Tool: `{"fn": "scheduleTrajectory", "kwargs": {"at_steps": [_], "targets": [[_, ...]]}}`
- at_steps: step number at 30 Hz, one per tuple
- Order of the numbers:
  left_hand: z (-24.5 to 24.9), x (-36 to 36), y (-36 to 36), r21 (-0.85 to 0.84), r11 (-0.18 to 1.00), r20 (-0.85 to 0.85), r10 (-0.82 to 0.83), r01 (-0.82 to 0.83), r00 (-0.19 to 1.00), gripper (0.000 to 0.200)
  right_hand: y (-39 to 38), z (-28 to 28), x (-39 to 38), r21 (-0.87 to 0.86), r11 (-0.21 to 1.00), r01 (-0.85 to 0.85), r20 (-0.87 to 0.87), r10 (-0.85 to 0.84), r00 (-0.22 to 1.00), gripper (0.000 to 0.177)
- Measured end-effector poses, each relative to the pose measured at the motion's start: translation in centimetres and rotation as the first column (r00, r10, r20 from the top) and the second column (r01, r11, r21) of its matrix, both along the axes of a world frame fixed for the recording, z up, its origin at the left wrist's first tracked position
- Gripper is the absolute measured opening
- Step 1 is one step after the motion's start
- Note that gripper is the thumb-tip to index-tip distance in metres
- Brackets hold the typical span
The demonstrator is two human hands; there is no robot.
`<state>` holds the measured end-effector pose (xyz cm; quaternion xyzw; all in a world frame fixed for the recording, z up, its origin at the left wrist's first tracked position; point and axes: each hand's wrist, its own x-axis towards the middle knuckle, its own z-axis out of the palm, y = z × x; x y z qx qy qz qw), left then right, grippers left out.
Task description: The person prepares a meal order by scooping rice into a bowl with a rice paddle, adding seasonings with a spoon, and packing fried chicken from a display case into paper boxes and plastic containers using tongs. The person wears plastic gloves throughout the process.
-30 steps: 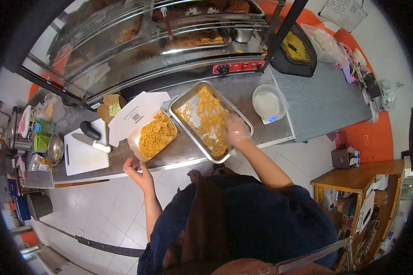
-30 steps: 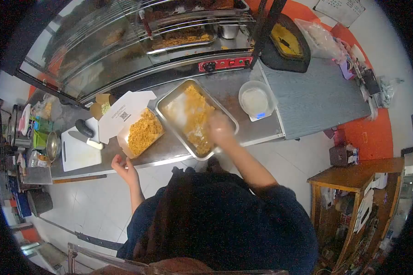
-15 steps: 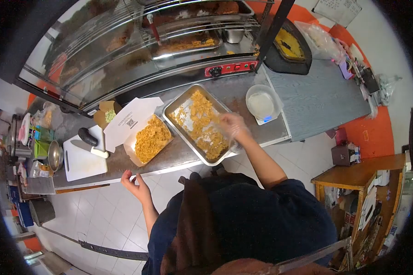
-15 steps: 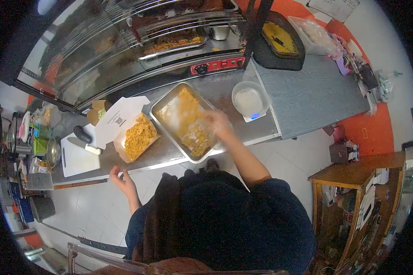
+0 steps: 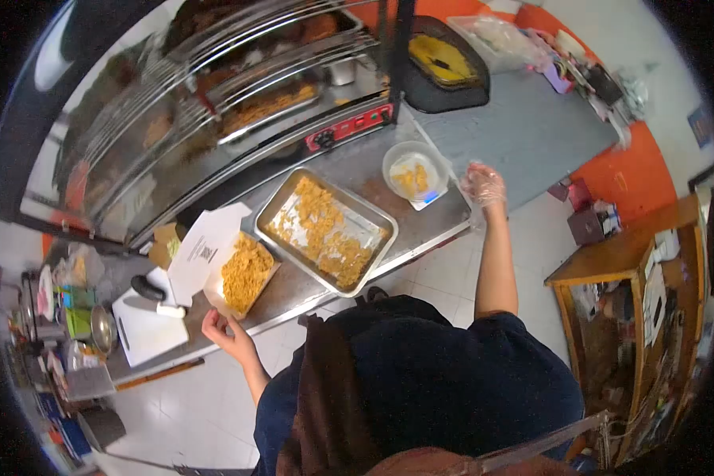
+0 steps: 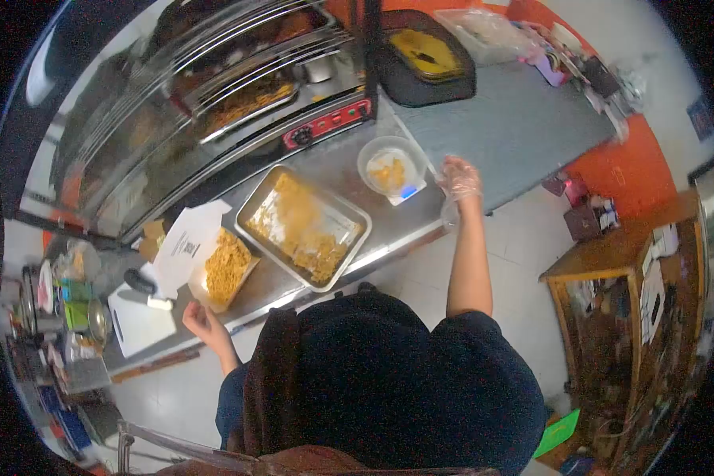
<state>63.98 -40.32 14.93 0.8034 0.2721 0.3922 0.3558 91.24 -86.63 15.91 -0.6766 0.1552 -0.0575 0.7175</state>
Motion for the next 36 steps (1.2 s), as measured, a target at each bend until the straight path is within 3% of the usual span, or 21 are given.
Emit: {"fn": "scheduleTrajectory", "kwargs": {"at_steps": [3,5,6,12,13,14,15,17,18,19,21,24,26,27,28,30,31,33,34,36], "targets": [[0.1,0.9,-0.2,0.011,0.999,-0.013,-0.038,0.038,0.999,0.032,-4.0,-0.1,-1.9,-0.013,0.994,0.106,-0.114,-0.106,0.988,0.022],[0.4,1.8,-0.6,0.011,0.997,-0.013,-0.072,0.072,0.997,0.032,-5.2,-0.8,-3.6,0.176,0.963,0.206,-0.072,-0.196,0.978,0.021],[0.6,2.3,-0.7,0.001,0.997,0.000,-0.077,0.077,0.997,0.032,-5.7,-1.4,-4.2,0.189,0.953,0.238,-0.071,-0.229,0.971,0.021],[2.3,5.4,-1.5,0.105,0.970,-0.038,-0.216,0.219,0.976,0.031,-6.5,-7.0,-6.3,0.290,0.932,0.218,-0.022,-0.221,0.975,0.025],[2.9,5.9,-1.9,0.117,0.962,-0.047,-0.241,0.245,0.969,0.031,-7.1,-8.1,-6.5,0.573,0.815,0.083,0.003,-0.104,0.995,0.024],[3.5,6.2,-2.3,0.124,0.956,-0.058,-0.261,0.266,0.964,0.031,-7.5,-9.5,-7.0,0.792,0.608,-0.057,0.073,-0.001,0.997,0.023],[3.8,6.7,-2.6,0.133,0.949,-0.073,-0.278,0.286,0.958,0.031,-7.7,-10.7,-7.3,0.801,0.598,-0.036,0.061,-0.021,0.998,0.023],[4.4,7.8,-3.1,0.155,0.937,-0.075,-0.304,0.312,0.950,0.031,-7.4,-12.8,-7.3,0.710,0.692,0.127,-0.069,-0.111,0.991,0.025],[4.7,8.4,-3.7,0.134,0.930,-0.038,-0.339,0.341,0.940,0.031,-5.3,-8.0,-9.0,0.308,0.932,0.191,-0.092,-0.170,0.981,0.028],[4.8,8.8,-4.0,0.135,0.930,-0.043,-0.338,0.341,0.940,0.031,-5.6,-9.0,-8.9,0.309,0.932,0.191,-0.098,-0.169,0.981,0.028],[4.9,9.3,-4.4,0.166,0.920,-0.043,-0.352,0.354,0.935,0.032,-6.0,-11.1,-8.0,0.597,0.782,0.179,-0.164,-0.099,0.981,0.029],[4.9,9.0,-5.7,0.188,0.919,-0.047,-0.344,0.346,0.938,0.028,-2.6,-8.8,-7.0,0.658,0.726,0.200,-0.177,-0.110,0.978,0.030],[4.4,8.6,-5.8,0.252,0.903,-0.037,-0.350,0.348,0.936,0.022,1.1,-8.4,-6.4,0.763,0.643,-0.061,0.027,0.063,0.998,0.026],[4.3,8.2,-5.9,0.249,0.908,-0.047,-0.336,0.337,0.941,0.022,3.7,-8.5,-6.3,0.371,0.901,-0.224,0.130,0.189,0.973,0.022],[4.1,7.9,-5.9,0.230,0.919,-0.046,-0.318,0.320,0.947,0.022,6.4,-8.6,-6.3,-0.114,0.937,-0.332,0.176,0.348,0.921,0.019],[3.2,6.9,-5.3,0.207,0.929,-0.051,-0.302,0.306,0.952,0.023,10.8,-5.0,-6.4,-0.229,0.798,-0.558,0.054,0.583,0.811,0.019],[3.3,6.4,-5.3,0.204,0.940,-0.050,-0.268,0.273,0.962,0.023,12.3,-3.4,-6.6,-0.232,0.777,-0.586,0.052,0.611,0.790,0.019],[3.5,5.4,-5.7,0.071,0.962,-0.021,-0.264,0.264,0.964,0.025,15.0,-1.0,-7.0,-0.806,0.344,-0.482,-0.011,0.805,0.593,0.021],[3.3,4.7,-5.3,0.051,0.964,-0.024,-0.261,0.262,0.965,0.026,16.5,-0.6,-7.2,-0.857,0.175,-0.486,-0.186,0.773,0.606,0.019],[3.3,3.5,-5.0,0.056,0.977,-0.026,-0.202,0.204,0.979,0.026,18.5,-1.7,-7.2,-0.807,0.170,-0.566,-0.282,0.731,0.622,0.019]]}}
